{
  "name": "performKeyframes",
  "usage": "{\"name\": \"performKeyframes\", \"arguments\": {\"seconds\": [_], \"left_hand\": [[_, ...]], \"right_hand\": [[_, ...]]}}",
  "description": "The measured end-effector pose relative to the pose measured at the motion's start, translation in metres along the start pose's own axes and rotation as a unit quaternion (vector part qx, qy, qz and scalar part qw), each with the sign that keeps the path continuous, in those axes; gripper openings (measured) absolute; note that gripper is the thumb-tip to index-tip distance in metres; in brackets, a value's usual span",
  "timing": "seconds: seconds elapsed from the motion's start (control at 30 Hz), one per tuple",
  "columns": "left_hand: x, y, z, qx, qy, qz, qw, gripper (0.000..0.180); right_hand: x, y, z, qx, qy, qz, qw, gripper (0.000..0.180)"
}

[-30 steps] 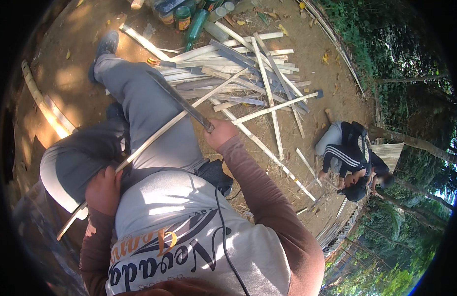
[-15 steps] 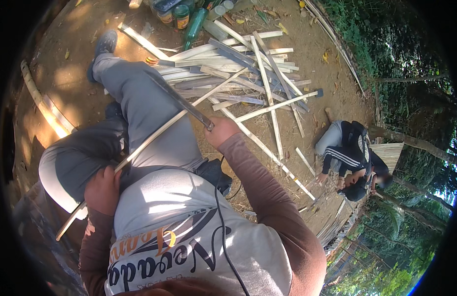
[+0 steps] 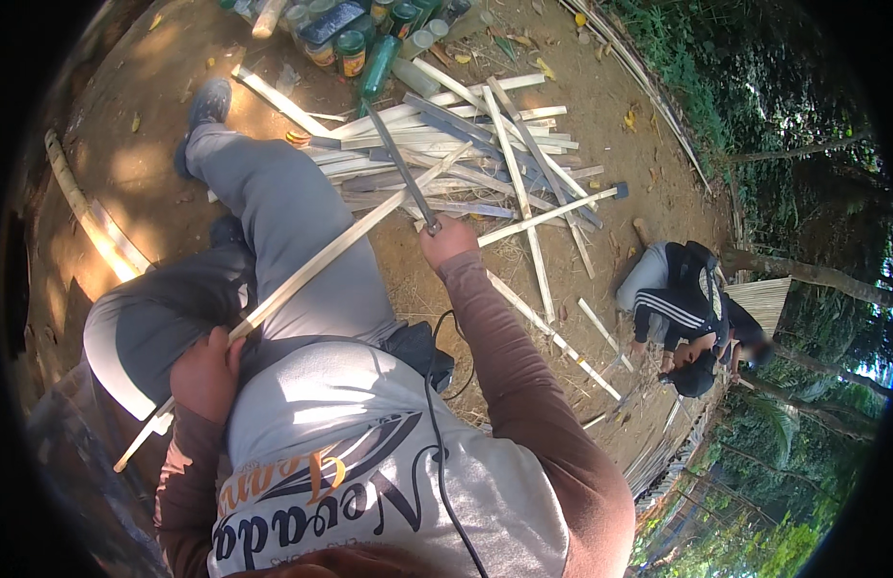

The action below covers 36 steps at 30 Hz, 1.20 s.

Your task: The person shaves strips of bamboo with a knife while sitting on the ground, handling pieces one at a time and placing them onto a pile.

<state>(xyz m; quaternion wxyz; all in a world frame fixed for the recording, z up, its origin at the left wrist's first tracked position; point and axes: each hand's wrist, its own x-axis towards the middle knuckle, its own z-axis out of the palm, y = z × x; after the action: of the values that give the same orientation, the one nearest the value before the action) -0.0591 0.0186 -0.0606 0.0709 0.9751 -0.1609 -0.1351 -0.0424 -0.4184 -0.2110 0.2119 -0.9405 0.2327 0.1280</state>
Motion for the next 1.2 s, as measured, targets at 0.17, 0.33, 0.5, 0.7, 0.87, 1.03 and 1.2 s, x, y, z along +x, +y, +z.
{"name": "performKeyframes", "arguments": {"seconds": [0.17, 0.33, 0.5, 0.7, 0.87, 1.03, 1.2], "left_hand": [[-0.005, -0.002, 0.000, -0.003, 0.008, 0.012, 1.000, 0.029], [-0.001, -0.007, -0.001, -0.001, -0.011, 0.007, 1.000, 0.030], [0.001, -0.004, -0.007, -0.022, 0.001, 0.014, 1.000, 0.030], [0.008, -0.015, -0.009, -0.047, -0.033, 0.009, 0.998, 0.031], [0.023, -0.032, -0.024, -0.127, -0.107, 0.011, 0.986, 0.031], [0.033, -0.027, -0.042, -0.153, -0.126, -0.026, 0.980, 0.030], [0.049, -0.024, -0.076, -0.143, -0.075, 0.039, 0.986, 0.035]], "right_hand": [[-0.010, 0.020, -0.003, -0.019, 0.013, -0.013, 1.000, 0.028], [0.083, 0.113, 0.018, -0.038, 0.089, 0.083, 0.992, 0.034], [0.055, 0.078, 0.038, -0.001, 0.020, 0.056, 0.998, 0.038], [-0.005, 0.063, 0.090, 0.353, -0.126, 0.265, 0.888, 0.025], [-0.021, 0.084, 0.095, 0.390, -0.148, 0.353, 0.838, 0.024], [-0.020, 0.097, 0.096, 0.461, -0.125, 0.391, 0.787, 0.024], [0.000, 0.103, 0.092, 0.498, -0.100, 0.384, 0.771, 0.027]]}}
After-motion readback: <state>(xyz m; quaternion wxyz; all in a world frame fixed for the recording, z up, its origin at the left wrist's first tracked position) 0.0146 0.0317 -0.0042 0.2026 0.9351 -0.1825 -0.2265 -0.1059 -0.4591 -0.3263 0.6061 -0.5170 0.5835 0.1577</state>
